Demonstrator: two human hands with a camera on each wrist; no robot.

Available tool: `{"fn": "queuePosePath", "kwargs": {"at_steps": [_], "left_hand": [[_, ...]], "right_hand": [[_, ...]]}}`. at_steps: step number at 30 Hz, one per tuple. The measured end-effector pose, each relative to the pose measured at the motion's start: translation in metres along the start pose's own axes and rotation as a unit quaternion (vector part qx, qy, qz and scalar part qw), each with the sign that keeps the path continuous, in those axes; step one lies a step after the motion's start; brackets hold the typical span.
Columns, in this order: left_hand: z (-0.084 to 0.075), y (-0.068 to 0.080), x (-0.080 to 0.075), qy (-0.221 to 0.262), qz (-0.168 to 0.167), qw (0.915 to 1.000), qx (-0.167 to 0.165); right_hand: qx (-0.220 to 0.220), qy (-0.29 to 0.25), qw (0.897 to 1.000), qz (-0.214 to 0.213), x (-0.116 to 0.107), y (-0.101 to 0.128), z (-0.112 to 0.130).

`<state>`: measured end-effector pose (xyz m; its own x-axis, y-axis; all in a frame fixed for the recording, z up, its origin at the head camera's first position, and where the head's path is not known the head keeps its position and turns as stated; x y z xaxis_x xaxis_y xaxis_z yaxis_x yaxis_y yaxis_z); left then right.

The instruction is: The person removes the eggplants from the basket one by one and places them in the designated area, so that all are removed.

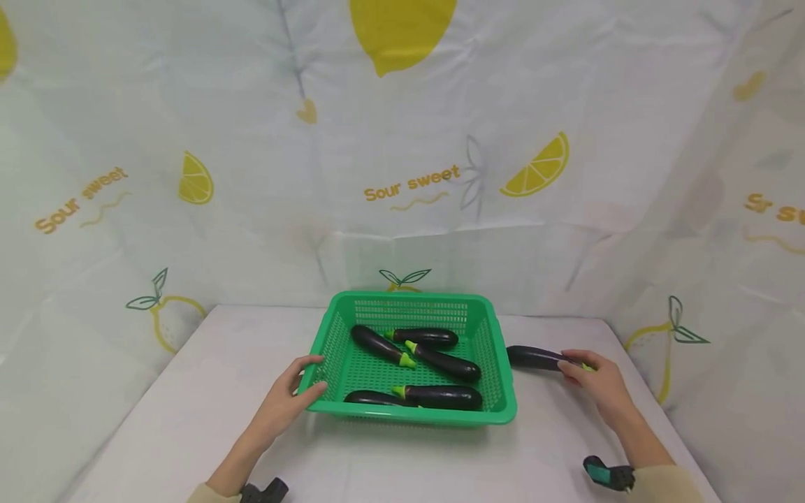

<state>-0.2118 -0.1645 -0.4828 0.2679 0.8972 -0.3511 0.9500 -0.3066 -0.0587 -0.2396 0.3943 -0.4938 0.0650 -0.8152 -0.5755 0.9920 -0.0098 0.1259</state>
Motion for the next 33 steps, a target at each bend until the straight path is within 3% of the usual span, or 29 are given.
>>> {"fn": "queuePosePath", "kwargs": {"at_steps": [7, 18, 33], "left_hand": [[-0.004, 0.001, 0.0, 0.009, -0.004, 0.9999, -0.005], [-0.001, -0.001, 0.001, 0.001, -0.004, 1.0, 0.0], [-0.003, 0.001, 0.001, -0.001, -0.002, 1.0, -0.002]], "right_hand": [[-0.008, 0.051, 0.999, -0.002, -0.001, -0.005, -0.009], [-0.01, 0.076, 0.997, -0.007, 0.003, -0.01, -0.014], [-0.069, 0.112, 0.991, -0.019, -0.005, 0.01, 0.015]]}}
Point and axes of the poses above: each hand's wrist, its own y-axis away from the middle knuckle, its own x-axis out of the palm, z = x × y, the point moved 1 cm from there along -y, towards the middle knuckle, and after that the axes turned 11 degrees about z, right-handed, at the moved point
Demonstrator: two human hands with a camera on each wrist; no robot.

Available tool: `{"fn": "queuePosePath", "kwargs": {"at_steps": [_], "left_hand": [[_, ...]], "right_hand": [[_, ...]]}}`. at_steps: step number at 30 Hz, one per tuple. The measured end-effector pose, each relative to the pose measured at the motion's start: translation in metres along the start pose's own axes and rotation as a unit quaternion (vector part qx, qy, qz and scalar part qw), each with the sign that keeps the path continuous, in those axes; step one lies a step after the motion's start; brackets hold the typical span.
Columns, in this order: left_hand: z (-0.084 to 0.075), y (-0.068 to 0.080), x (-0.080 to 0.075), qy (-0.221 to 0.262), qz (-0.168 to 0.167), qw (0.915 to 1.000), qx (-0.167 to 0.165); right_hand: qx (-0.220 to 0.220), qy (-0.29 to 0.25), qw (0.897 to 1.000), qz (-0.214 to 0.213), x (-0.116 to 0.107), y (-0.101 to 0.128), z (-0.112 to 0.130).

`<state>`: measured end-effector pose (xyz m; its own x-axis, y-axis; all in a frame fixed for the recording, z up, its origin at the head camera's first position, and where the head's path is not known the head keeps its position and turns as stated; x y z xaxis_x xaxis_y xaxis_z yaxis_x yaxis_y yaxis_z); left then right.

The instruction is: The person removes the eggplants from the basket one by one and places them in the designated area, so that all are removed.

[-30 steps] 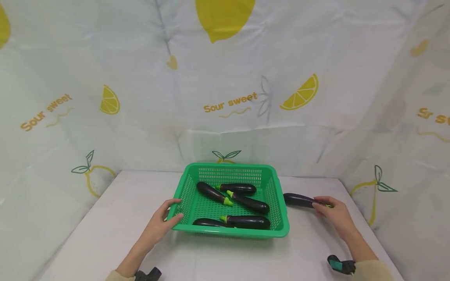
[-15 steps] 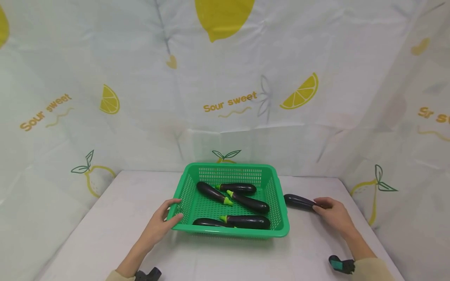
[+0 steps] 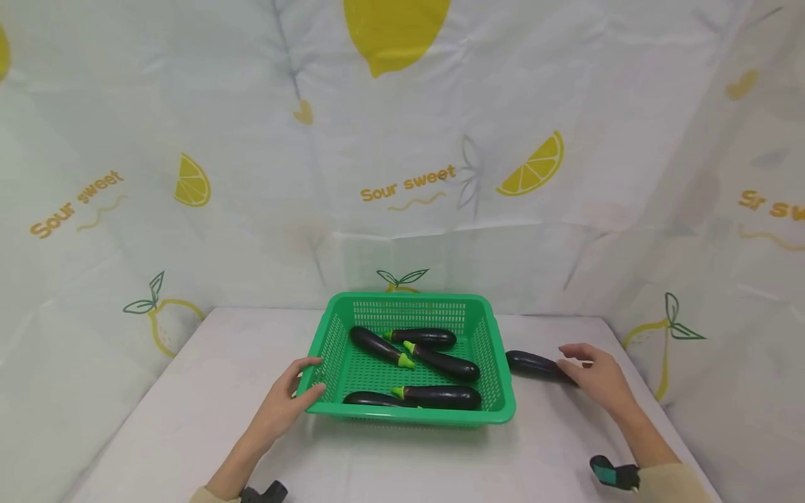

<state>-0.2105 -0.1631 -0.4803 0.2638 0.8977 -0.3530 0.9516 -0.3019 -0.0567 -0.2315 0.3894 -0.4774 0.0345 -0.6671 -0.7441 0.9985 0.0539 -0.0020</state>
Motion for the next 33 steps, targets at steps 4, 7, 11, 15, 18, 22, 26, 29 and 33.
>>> {"fn": "queuePosePath", "kwargs": {"at_steps": [4, 7, 11, 15, 18, 22, 26, 29, 33], "left_hand": [[0.001, 0.0, 0.0, -0.002, -0.001, 1.0, 0.0], [0.002, -0.001, 0.0, -0.006, 0.0, 1.0, 0.001], [0.002, 0.0, 0.0, -0.01, -0.001, 0.9999, 0.004], [0.002, 0.001, 0.0, -0.008, -0.001, 0.9999, 0.009], [0.001, 0.001, 0.0, -0.004, -0.001, 0.9999, 0.014], [0.0, -0.001, 0.001, 0.0, -0.004, 0.9999, 0.014], [0.0, -0.001, 0.001, 0.0, -0.004, 0.9999, 0.013], [0.001, -0.001, 0.001, -0.005, -0.004, 0.9999, 0.014], [0.004, -0.002, 0.001, -0.013, -0.008, 0.9998, 0.013]], "right_hand": [[-0.002, -0.002, 1.0, 0.0, -0.005, 0.002, 0.013], [-0.009, -0.004, 1.0, 0.001, -0.009, 0.002, 0.023], [-0.021, -0.01, 1.0, 0.002, -0.012, 0.004, 0.037], [-0.027, -0.024, 0.999, 0.013, -0.016, 0.006, 0.053], [-0.033, -0.032, 0.999, 0.02, -0.02, 0.008, 0.067], [-0.049, -0.032, 0.998, 0.018, -0.025, 0.012, 0.084], [-0.059, -0.031, 0.998, 0.02, -0.028, 0.014, 0.102], [-0.066, -0.03, 0.997, 0.015, -0.027, 0.013, 0.116], [-0.086, -0.033, 0.996, 0.001, -0.024, 0.012, 0.131]]}}
Point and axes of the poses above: each hand's wrist, its own y-axis away from the middle knuckle, its own x-axis out of the palm, z = x × y, the point moved 1 cm from there along -y, towards the middle knuckle, and after that the axes turned 11 degrees about z, right-handed, at the moved point
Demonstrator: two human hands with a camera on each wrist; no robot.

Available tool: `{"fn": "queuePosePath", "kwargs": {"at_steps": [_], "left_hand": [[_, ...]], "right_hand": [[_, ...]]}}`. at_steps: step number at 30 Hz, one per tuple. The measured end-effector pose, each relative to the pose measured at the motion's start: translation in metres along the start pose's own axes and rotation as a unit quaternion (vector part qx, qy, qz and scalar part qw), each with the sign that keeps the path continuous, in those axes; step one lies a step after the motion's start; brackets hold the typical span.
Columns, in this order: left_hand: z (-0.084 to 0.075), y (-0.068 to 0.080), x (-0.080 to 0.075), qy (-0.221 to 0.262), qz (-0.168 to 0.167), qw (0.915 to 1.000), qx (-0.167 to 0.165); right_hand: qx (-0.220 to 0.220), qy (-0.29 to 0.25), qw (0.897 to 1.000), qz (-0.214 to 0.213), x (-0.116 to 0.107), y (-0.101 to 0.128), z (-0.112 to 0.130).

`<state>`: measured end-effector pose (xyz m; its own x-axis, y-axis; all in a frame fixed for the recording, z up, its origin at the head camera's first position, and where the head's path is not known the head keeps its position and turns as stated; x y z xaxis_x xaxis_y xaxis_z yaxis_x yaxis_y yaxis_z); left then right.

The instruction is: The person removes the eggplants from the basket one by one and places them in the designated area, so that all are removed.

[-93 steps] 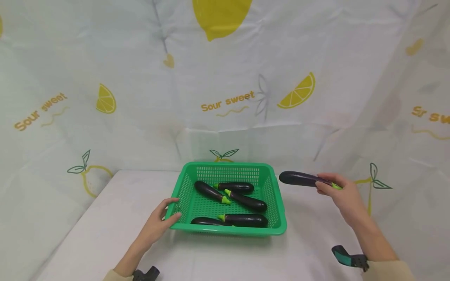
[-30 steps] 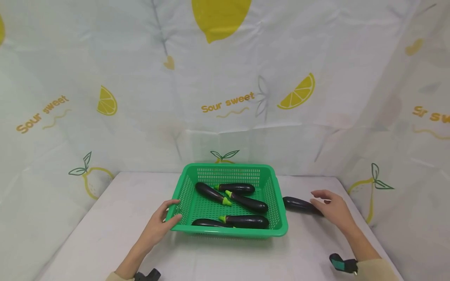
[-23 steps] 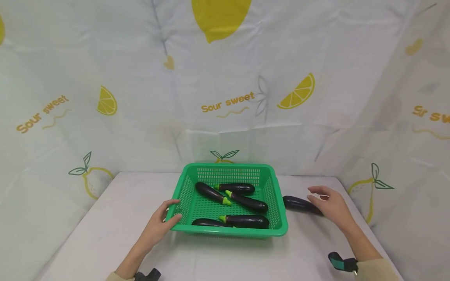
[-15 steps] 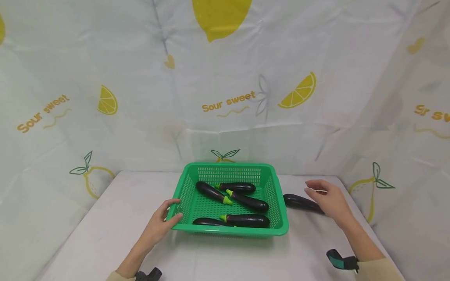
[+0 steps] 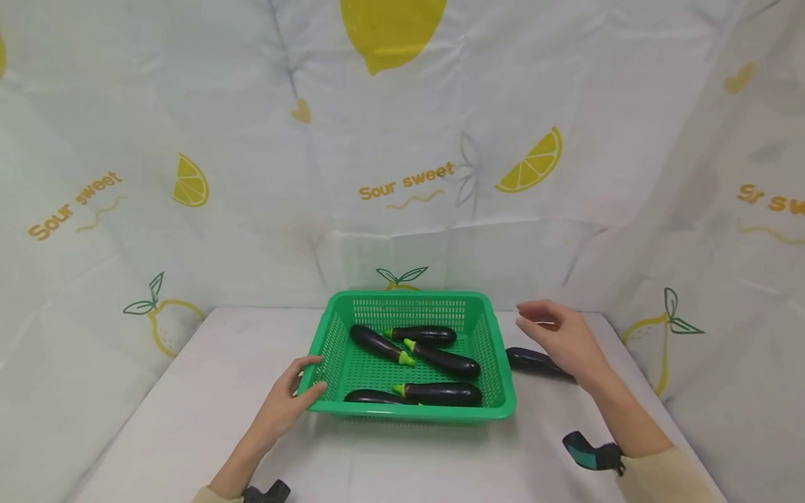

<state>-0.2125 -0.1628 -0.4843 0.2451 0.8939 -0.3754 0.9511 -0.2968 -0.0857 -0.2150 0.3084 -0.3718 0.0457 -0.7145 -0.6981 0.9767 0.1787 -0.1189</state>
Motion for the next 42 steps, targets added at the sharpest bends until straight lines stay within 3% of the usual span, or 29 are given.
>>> {"fn": "queuePosePath", "kwargs": {"at_steps": [19, 33, 42], "left_hand": [[-0.002, 0.002, -0.002, 0.006, 0.002, 0.9999, -0.008], [-0.005, 0.001, -0.002, 0.0, 0.0, 0.9999, -0.017], [-0.006, 0.002, -0.001, 0.007, 0.001, 1.0, -0.005]], "right_hand": [[-0.057, -0.067, 0.996, 0.028, 0.026, -0.032, 0.052], [-0.09, -0.07, 0.991, 0.072, 0.048, -0.062, 0.074], [-0.098, -0.082, 0.987, 0.1, 0.068, -0.08, 0.079]]}}
Point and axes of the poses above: each hand's wrist, its own y-axis away from the middle knuckle, its own x-axis out of the palm, z = x × y, the point moved 1 cm from there along -y, towards the middle knuckle, and after that the axes turned 11 degrees about z, right-handed, at the moved point
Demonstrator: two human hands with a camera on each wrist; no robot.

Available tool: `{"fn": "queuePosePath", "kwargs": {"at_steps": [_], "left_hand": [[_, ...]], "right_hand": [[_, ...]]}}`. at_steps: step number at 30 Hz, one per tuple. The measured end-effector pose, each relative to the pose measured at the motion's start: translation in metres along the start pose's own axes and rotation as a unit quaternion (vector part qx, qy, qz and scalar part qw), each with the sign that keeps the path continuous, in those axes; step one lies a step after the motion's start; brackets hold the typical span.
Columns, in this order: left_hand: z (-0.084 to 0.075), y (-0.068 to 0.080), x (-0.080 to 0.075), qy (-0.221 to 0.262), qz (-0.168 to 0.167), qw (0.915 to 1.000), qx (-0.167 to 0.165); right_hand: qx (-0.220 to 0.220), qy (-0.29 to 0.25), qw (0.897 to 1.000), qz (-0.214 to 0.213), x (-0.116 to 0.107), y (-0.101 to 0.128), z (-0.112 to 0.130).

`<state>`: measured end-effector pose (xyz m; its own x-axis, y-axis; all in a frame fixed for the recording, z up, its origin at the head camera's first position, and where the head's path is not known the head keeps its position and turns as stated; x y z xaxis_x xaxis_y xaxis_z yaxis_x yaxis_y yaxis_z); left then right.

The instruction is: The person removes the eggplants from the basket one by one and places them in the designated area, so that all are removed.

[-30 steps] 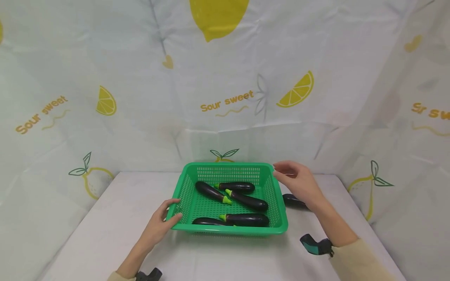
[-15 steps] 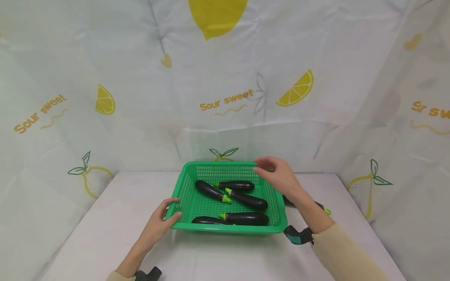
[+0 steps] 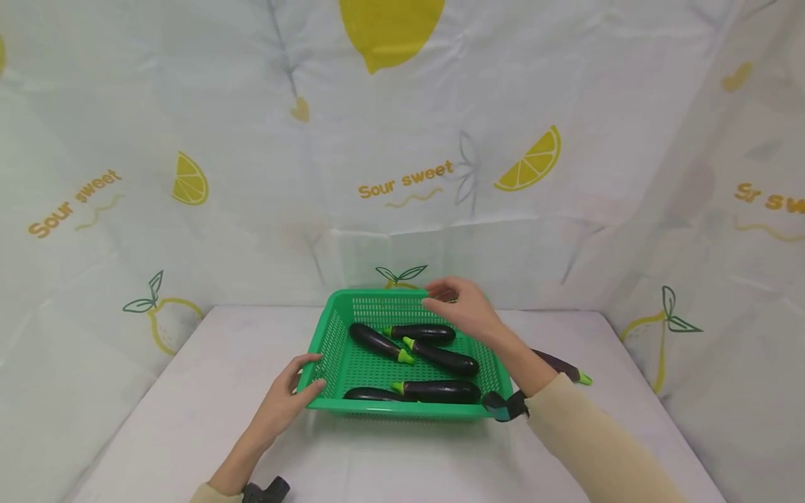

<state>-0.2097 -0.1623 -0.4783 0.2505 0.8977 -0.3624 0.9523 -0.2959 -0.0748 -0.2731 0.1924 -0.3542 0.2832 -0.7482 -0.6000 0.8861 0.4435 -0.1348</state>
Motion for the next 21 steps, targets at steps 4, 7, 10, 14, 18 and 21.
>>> {"fn": "queuePosePath", "kwargs": {"at_steps": [4, 7, 10, 14, 18, 21], "left_hand": [[0.002, -0.001, 0.0, 0.001, 0.0, 1.0, 0.002], [0.003, -0.001, 0.0, 0.0, 0.0, 1.0, 0.003], [0.004, -0.001, 0.0, 0.0, 0.0, 1.0, 0.005], [0.004, -0.002, 0.0, 0.004, -0.001, 1.0, 0.008], [0.004, -0.001, 0.001, 0.007, 0.002, 0.9999, 0.01], [0.004, -0.001, 0.002, 0.006, 0.001, 0.9999, 0.01]], "right_hand": [[0.003, -0.002, 1.0, 0.011, 0.009, -0.011, -0.001], [0.009, -0.008, 1.0, 0.022, 0.015, -0.018, -0.001], [0.014, -0.011, 0.999, 0.031, 0.021, -0.025, -0.002], [0.018, -0.006, 0.999, 0.044, 0.028, -0.034, -0.007], [0.018, -0.004, 0.998, 0.052, 0.035, -0.042, -0.01], [0.017, -0.003, 0.998, 0.055, 0.04, -0.047, -0.012]]}}
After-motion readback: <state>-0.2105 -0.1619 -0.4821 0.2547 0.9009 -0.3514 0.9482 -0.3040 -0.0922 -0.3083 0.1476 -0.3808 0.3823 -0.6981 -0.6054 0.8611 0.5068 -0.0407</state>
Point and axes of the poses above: each hand's wrist, its own y-axis away from the middle knuckle, its own x-axis out of the palm, z = x × y, the point moved 1 cm from there along -y, towards the middle knuckle, and after that the axes turned 11 degrees about z, right-handed, at the moved point
